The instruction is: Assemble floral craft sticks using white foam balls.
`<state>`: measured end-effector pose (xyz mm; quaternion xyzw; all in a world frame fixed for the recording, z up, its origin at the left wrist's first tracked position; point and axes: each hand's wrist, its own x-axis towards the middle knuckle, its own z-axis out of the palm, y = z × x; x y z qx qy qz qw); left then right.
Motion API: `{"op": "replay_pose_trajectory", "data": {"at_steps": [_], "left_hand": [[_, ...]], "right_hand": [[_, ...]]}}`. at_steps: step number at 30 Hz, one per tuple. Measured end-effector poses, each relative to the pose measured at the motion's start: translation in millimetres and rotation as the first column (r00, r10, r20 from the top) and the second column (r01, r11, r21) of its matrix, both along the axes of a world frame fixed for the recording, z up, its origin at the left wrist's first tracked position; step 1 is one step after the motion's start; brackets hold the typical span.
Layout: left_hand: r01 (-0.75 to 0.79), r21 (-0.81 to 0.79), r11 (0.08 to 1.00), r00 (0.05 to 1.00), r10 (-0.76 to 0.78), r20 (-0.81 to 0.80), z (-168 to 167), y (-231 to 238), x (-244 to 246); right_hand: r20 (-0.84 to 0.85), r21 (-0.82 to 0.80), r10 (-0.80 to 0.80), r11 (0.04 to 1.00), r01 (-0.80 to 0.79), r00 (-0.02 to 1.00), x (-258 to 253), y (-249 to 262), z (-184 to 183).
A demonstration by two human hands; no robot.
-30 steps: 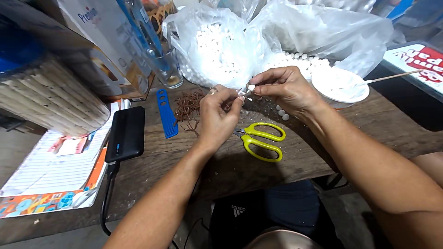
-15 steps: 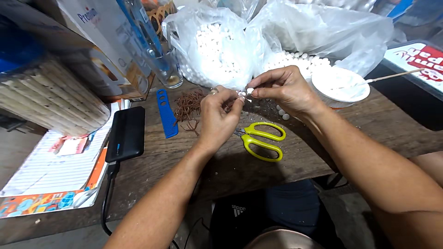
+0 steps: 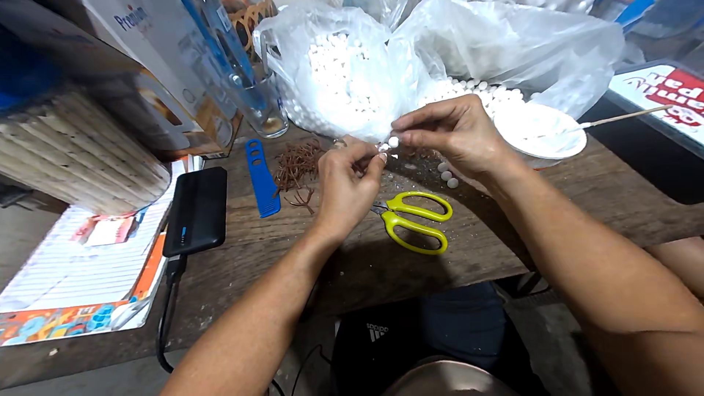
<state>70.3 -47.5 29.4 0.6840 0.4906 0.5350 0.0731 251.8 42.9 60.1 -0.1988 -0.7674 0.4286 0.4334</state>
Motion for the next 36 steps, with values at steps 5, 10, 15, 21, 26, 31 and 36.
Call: {"op": "replay_pose_trajectory", "data": {"at_steps": [5,10,15,21,26,31,36], "left_hand": [[-0.011,-0.053,0.999,0.997,0.015,0.075,1,0,-2],[-0.024,-0.075,0.997,0.994,0.032,0.103,0,1,-1],[-0.029,-0.033,0.999,0.985,0.034,0.169,1,0,0],[-0.036,0.051,0.998,0.976,0.024,0.214,1,2,1],[-0.037,0.09,0.995,0.982,0.019,0.19,1,2,2],[-0.037,0.115,0.993,0.982,0.015,0.187,1,2,2],[-0.036,0.119,0.992,0.982,0.013,0.189,1,1,2]], "right_hand": [[0.516,0.349,-0.415,0.901,0.258,0.749,7,4,1],[0.64,0.419,-0.432,0.889,0.182,0.635,-3,10,-15],[0.229,-0.093,-0.125,0.984,0.149,0.966,0,2,-1],[-0.128,-0.491,0.057,0.864,-0.113,0.99,-6,-9,5],[-0.165,-0.51,0.13,0.837,-0.198,0.978,-4,-6,3],[-0.2,-0.524,0.124,0.825,-0.213,0.972,-4,-5,2],[-0.194,-0.489,0.108,0.851,-0.192,0.975,-4,-5,1]]}}
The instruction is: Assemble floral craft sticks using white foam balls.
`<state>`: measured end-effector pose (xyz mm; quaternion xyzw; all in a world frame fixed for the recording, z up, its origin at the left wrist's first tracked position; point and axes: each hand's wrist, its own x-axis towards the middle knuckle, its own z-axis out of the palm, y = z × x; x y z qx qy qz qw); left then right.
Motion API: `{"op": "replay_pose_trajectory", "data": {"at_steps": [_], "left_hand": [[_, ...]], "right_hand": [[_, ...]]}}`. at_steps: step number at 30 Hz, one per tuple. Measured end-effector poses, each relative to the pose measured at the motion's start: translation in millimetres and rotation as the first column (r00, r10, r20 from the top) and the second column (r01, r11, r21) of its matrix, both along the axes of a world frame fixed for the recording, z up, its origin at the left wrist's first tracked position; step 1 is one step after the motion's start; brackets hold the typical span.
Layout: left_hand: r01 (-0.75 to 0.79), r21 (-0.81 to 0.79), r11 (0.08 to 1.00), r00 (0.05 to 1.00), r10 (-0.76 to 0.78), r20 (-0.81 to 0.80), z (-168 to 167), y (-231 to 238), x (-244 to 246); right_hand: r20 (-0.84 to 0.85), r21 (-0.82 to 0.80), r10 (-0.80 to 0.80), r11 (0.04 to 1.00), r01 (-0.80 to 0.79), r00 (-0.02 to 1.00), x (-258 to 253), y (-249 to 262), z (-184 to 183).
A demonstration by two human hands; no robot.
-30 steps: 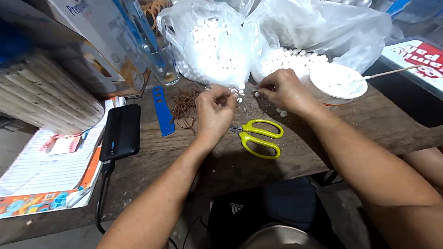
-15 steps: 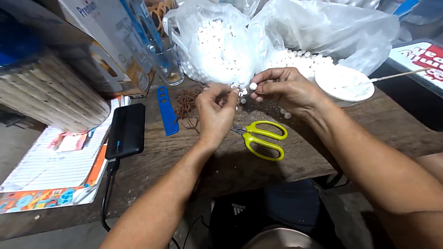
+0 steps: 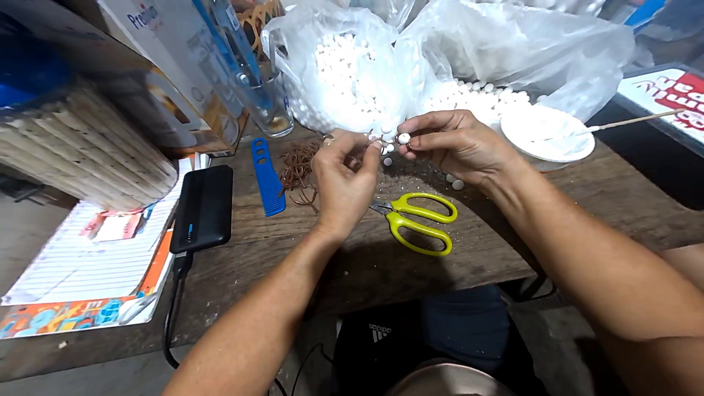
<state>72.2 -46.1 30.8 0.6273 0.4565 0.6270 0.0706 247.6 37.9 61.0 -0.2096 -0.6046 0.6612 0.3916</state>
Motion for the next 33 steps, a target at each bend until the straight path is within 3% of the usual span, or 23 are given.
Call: {"op": "replay_pose_trajectory", "data": {"at_steps": [9,16,33], "left_hand": [[-0.019,0.019,1.0,1.0,0.019,-0.01,1,1,0],[-0.007,0.021,1.0,1.0,0.007,-0.005,1,0,0],[0.013,0.065,0.998,1.0,-0.012,-0.021,-1,1,1]], "right_hand": [[-0.005,-0.021,-0.03,0.999,0.03,1.0,-1,-1,1],[0.013,0.268,-0.183,0.948,0.173,0.983,-6,-5,-6],[0.054,0.476,-0.268,0.854,0.211,0.962,-10,-17,-4]]}}
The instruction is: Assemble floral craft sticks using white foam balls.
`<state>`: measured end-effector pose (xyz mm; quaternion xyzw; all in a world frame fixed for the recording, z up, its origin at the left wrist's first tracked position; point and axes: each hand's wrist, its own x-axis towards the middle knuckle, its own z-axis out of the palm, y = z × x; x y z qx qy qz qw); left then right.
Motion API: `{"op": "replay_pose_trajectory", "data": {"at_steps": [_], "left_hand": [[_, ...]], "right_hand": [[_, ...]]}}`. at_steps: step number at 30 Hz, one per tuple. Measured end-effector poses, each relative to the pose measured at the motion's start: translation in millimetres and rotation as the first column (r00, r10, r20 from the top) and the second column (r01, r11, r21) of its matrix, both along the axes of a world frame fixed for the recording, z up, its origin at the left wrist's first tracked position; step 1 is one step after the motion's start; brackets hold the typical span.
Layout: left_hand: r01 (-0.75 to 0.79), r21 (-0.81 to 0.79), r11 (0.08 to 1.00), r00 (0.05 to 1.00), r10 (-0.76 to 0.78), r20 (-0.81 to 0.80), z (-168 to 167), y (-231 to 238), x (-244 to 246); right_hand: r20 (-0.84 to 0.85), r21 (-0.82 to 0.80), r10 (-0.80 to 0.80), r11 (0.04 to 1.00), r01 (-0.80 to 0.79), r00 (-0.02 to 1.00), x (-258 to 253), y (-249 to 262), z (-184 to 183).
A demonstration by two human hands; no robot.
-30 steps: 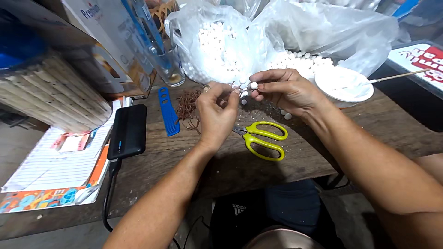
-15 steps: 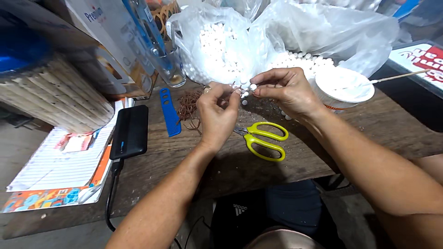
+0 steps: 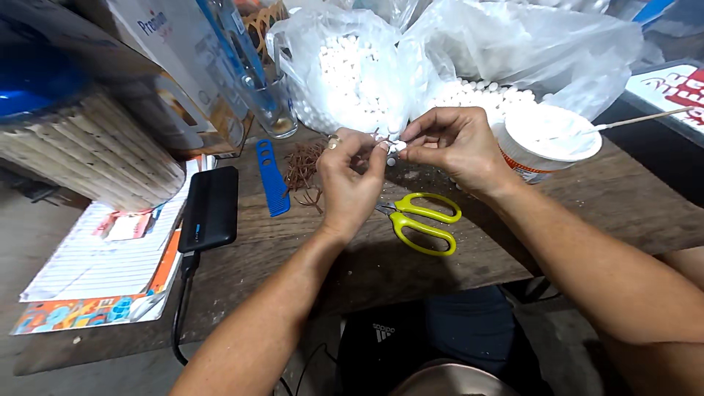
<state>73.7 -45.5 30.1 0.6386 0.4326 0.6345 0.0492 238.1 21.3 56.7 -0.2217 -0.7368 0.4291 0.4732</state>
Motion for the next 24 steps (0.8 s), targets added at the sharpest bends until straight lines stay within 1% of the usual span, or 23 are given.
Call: {"op": "replay_pose_trajectory", "data": {"at_steps": [9,15,17,24], "left_hand": [[-0.011,-0.008,1.0,0.999,0.011,-0.034,-1.0,1.0,-0.9],[-0.046,0.03,0.998,0.996,0.048,-0.071,-1.3,1.4,-0.5],[-0.052,0.046,0.998,0.995,0.056,-0.083,-0.7,1.4,-0.3],[-0.058,0.056,0.997,0.993,0.063,-0.097,0.4,0.5,-0.2]], "right_hand": [[-0.001,0.043,-0.02,0.999,0.02,1.0,-0.2,-0.4,-0.5],[0.02,0.186,-0.032,0.982,0.027,0.999,0.0,0.7,-4.0],[0.017,0.206,-0.033,0.978,0.029,0.999,0.4,1.6,-4.4],[-0.036,0.118,0.013,0.993,-0.009,0.999,1.2,1.2,-2.2]]}}
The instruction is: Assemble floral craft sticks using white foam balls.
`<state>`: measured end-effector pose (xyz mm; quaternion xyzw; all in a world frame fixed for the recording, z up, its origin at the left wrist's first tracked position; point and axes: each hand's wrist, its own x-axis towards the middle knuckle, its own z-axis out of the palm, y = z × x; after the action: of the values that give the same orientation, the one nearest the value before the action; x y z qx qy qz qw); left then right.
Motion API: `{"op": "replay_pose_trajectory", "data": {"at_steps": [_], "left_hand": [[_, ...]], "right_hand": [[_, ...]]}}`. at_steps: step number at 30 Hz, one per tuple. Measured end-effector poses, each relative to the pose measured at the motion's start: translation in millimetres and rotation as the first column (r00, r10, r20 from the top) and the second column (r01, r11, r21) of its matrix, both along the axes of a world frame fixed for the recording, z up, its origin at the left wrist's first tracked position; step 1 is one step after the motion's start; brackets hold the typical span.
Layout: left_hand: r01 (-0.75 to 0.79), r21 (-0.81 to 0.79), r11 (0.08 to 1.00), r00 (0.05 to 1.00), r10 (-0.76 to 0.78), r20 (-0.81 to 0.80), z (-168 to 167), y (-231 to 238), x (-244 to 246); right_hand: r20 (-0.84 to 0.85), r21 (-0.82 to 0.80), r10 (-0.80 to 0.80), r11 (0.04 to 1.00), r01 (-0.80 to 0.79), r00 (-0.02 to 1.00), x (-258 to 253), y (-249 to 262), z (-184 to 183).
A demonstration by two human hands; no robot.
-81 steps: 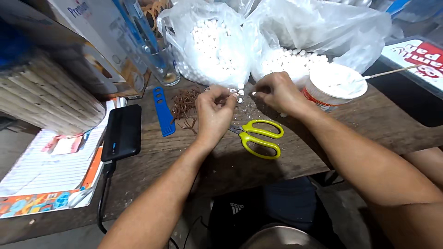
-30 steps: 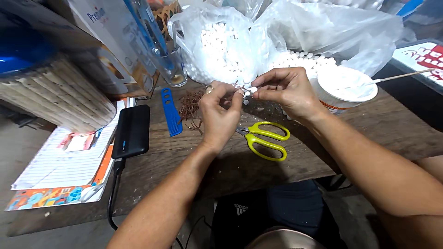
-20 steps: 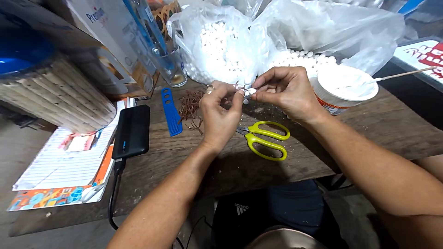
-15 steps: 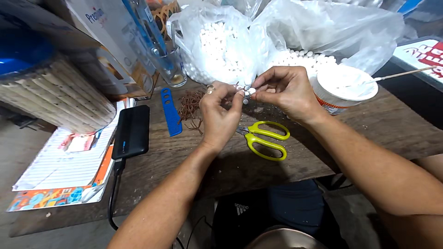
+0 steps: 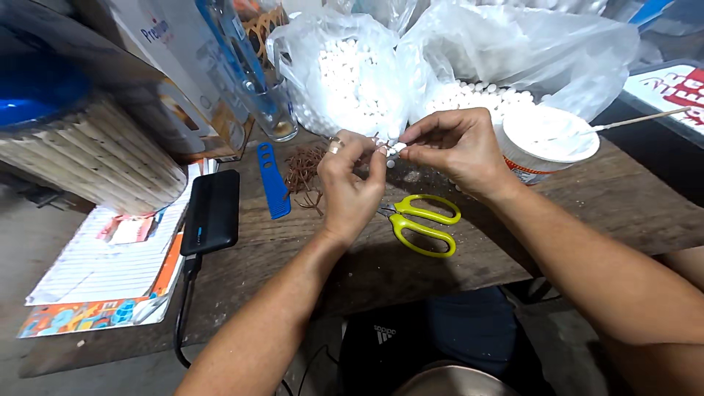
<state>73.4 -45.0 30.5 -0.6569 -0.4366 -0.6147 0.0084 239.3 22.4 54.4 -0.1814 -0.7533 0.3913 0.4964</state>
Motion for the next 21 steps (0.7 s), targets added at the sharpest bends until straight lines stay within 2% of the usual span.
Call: {"op": "replay_pose_trajectory", "data": {"at_steps": [12,21], "left_hand": [[0.028,-0.039,0.999,0.997,-0.026,0.074,-1.6,0.3,1.3],[0.036,-0.036,0.999,0.995,-0.032,0.094,-2.5,0.8,2.1]], "right_hand": [[-0.028,-0.154,0.02,0.988,-0.024,0.999,-3.4,-3.1,-0.3],[-0.053,-0.159,0.001,0.987,-0.01,0.999,-5.4,-4.4,-0.8]]}}
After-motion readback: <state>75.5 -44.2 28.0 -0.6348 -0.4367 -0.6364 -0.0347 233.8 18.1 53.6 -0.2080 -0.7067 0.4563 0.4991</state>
